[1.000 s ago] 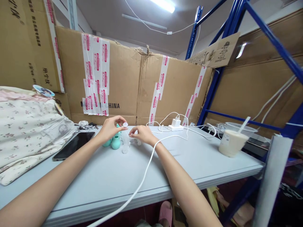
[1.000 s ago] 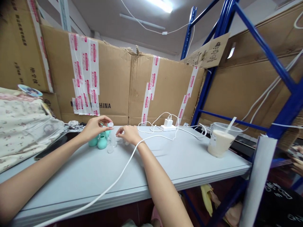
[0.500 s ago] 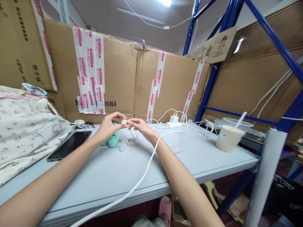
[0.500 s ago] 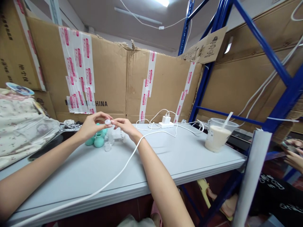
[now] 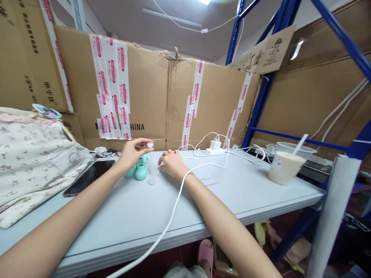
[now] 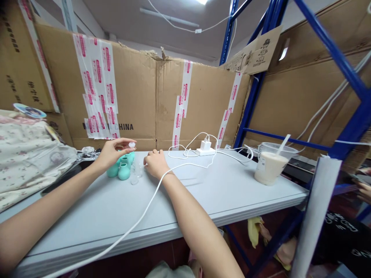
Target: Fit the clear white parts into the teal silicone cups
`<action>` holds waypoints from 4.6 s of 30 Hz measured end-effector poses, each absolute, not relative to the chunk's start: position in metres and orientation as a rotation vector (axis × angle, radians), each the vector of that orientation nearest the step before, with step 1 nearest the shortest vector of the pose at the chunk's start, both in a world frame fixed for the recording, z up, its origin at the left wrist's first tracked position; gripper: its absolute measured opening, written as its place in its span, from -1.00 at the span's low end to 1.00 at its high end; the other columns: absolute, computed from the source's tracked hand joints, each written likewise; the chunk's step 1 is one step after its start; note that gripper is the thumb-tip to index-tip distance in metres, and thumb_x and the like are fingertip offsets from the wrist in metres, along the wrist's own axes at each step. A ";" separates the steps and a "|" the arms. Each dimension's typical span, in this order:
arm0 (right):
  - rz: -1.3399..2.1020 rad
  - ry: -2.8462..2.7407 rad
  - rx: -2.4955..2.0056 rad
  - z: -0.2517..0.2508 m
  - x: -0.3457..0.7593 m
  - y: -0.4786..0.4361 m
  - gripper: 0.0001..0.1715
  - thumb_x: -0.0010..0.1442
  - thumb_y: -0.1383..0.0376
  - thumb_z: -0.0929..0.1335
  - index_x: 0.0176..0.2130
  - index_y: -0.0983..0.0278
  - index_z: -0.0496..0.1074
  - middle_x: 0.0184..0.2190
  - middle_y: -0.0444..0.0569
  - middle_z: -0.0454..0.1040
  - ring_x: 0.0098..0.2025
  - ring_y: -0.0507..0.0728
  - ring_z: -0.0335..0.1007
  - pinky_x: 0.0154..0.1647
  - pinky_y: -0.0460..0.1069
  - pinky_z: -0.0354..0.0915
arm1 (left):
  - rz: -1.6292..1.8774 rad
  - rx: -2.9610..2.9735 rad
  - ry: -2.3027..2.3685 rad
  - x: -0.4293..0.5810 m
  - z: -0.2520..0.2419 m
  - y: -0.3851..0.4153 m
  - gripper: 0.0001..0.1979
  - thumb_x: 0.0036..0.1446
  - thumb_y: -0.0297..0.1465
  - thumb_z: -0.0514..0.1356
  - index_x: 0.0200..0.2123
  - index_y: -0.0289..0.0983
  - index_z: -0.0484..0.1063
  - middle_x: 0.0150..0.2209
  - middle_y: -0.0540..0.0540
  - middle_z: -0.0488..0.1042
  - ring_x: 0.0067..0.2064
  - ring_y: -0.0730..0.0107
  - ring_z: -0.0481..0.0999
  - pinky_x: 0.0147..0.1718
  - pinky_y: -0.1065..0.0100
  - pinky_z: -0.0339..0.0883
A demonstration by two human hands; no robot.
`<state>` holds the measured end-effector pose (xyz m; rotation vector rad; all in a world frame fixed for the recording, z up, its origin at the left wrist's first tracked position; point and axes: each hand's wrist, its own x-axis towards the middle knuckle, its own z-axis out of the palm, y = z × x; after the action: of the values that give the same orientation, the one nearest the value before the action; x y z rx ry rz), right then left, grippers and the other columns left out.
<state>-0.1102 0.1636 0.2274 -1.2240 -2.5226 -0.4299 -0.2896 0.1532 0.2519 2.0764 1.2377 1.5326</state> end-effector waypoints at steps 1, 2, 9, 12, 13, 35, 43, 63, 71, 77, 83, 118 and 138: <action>-0.465 -2.541 -1.217 0.224 -0.112 0.163 -0.83 0.11 0.30 0.32 -0.27 0.21 0.50 -0.19 -0.02 0.43 -0.07 0.20 0.19 -0.14 0.09 -0.02 | 1.520 2.097 1.258 -0.291 0.251 0.155 -0.62 -0.13 -0.23 0.26 -0.23 -0.32 0.49 -0.31 -0.08 0.47 -0.36 0.46 0.33 -0.36 0.42 0.20; -0.491 -2.542 -1.214 0.222 -0.114 0.163 -0.82 0.12 0.30 0.31 -0.26 0.21 0.49 -0.19 -0.01 0.42 -0.08 0.20 0.18 -0.14 0.09 -0.02 | 1.504 2.114 1.274 -0.293 0.250 0.157 -0.62 -0.12 -0.23 0.26 -0.22 -0.31 0.49 -0.32 -0.07 0.46 -0.37 0.47 0.31 -0.36 0.42 0.19; -0.553 -2.570 -1.216 0.216 -0.121 0.165 -0.81 0.13 0.35 0.29 -0.27 0.26 0.49 -0.23 0.02 0.43 -0.11 0.20 0.19 -0.17 0.08 -0.06 | 1.390 2.217 1.374 -0.299 0.243 0.161 -0.62 -0.07 -0.19 0.23 -0.17 -0.22 0.49 -0.36 -0.03 0.45 -0.37 0.45 0.29 -0.36 0.41 0.15; -0.555 -2.547 -1.186 0.218 -0.119 0.167 -0.83 0.11 0.40 0.30 -0.34 0.26 0.50 -0.28 0.01 0.44 -0.14 0.19 0.20 -0.18 0.08 -0.07 | 1.357 2.264 1.408 -0.299 0.242 0.160 -0.63 -0.05 -0.18 0.21 -0.15 -0.19 0.49 -0.31 -0.03 0.45 -0.32 0.42 0.31 -0.31 0.40 0.16; -0.535 -2.519 -1.175 0.220 -0.118 0.167 -0.85 0.10 0.39 0.31 -0.36 0.26 0.50 -0.30 0.00 0.45 -0.15 0.18 0.21 -0.19 0.07 -0.07 | 1.357 2.271 1.427 -0.299 0.242 0.159 -0.61 -0.05 -0.19 0.21 -0.14 -0.19 0.48 -0.31 -0.04 0.44 -0.32 0.41 0.31 -0.30 0.39 0.17; 0.861 -1.647 -0.689 0.248 -0.117 0.168 -0.66 -0.13 0.12 0.44 -0.47 0.36 0.43 -0.50 -0.07 0.42 -0.43 0.00 0.26 -0.35 -0.09 0.16 | 1.372 2.635 1.335 -0.286 0.253 0.138 -0.75 0.14 -0.34 0.06 -0.20 -0.22 0.50 -0.32 -0.06 0.43 -0.27 0.38 0.29 -0.28 0.37 0.13; 1.265 -1.428 -0.567 0.254 -0.116 0.158 -0.69 -0.16 0.15 0.46 -0.47 0.32 0.40 -0.48 -0.15 0.36 -0.35 -0.04 0.24 -0.24 -0.11 0.13 | 1.435 2.825 1.391 -0.276 0.255 0.126 -0.70 0.24 -0.39 -0.07 -0.14 -0.30 0.41 -0.31 -0.09 0.38 -0.25 0.36 0.25 -0.28 0.35 0.15; 1.807 -1.420 -0.149 0.247 -0.108 0.157 -0.56 -0.12 0.20 0.49 -0.22 0.34 0.47 -0.27 -0.01 0.46 -0.17 0.11 0.41 0.01 0.14 0.27 | 1.578 3.470 1.338 -0.271 0.257 0.113 -0.53 0.08 -0.63 -0.11 0.05 -0.34 0.30 -0.29 -0.09 0.47 -0.29 0.40 0.38 -0.33 0.40 0.25; 1.816 -1.324 -0.322 0.250 -0.109 0.153 -0.58 -0.20 0.22 0.52 -0.32 0.35 0.44 -0.36 -0.03 0.46 -0.23 0.10 0.42 -0.06 0.14 0.32 | 1.583 3.548 1.342 -0.268 0.258 0.113 -0.59 0.08 -0.64 -0.06 0.00 -0.39 0.32 -0.38 -0.08 0.44 -0.34 0.40 0.34 -0.43 0.39 0.18; 1.847 -1.261 -0.312 0.247 -0.109 0.157 -0.64 -0.20 0.25 0.52 -0.39 0.34 0.41 -0.43 -0.10 0.43 -0.33 0.05 0.41 -0.12 0.13 0.36 | 1.575 3.564 1.328 -0.266 0.263 0.108 -0.63 0.11 -0.61 -0.04 -0.02 -0.43 0.33 -0.40 -0.09 0.42 -0.36 0.39 0.31 -0.42 0.38 0.18; 1.771 -1.289 -0.253 0.256 -0.110 0.150 -0.69 -0.11 0.24 0.48 -0.34 0.33 0.43 -0.43 -0.09 0.44 -0.33 0.04 0.42 -0.11 0.10 0.36 | 1.657 3.286 1.350 -0.267 0.264 0.112 -0.58 0.15 -0.59 -0.06 0.09 -0.37 0.23 -0.31 -0.08 0.42 -0.26 0.42 0.34 -0.39 0.43 0.20; 1.824 -1.360 -0.122 0.272 -0.110 0.132 -0.72 -0.26 0.33 0.53 -0.51 0.35 0.42 -0.36 -0.06 0.50 -0.41 -0.03 0.41 -0.28 -0.08 0.37 | 2.504 2.971 0.696 -0.255 0.266 0.098 -0.76 -0.06 -0.65 0.22 -0.30 -0.30 0.37 -0.46 -0.01 0.46 -0.52 0.59 0.32 -0.56 0.52 0.19; 1.862 -1.362 -0.193 0.271 -0.108 0.134 -0.70 -0.28 0.31 0.53 -0.49 0.37 0.44 -0.44 -0.08 0.49 -0.43 -0.03 0.40 -0.26 -0.10 0.36 | 2.394 2.900 0.790 -0.253 0.258 0.099 -0.80 -0.03 -0.66 0.18 -0.31 -0.33 0.36 -0.39 -0.07 0.49 -0.51 0.59 0.30 -0.54 0.52 0.20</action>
<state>-0.1080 0.1345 0.2709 -0.1934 -1.3623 1.8619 -0.2533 0.0993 0.2580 2.8999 0.7900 2.3945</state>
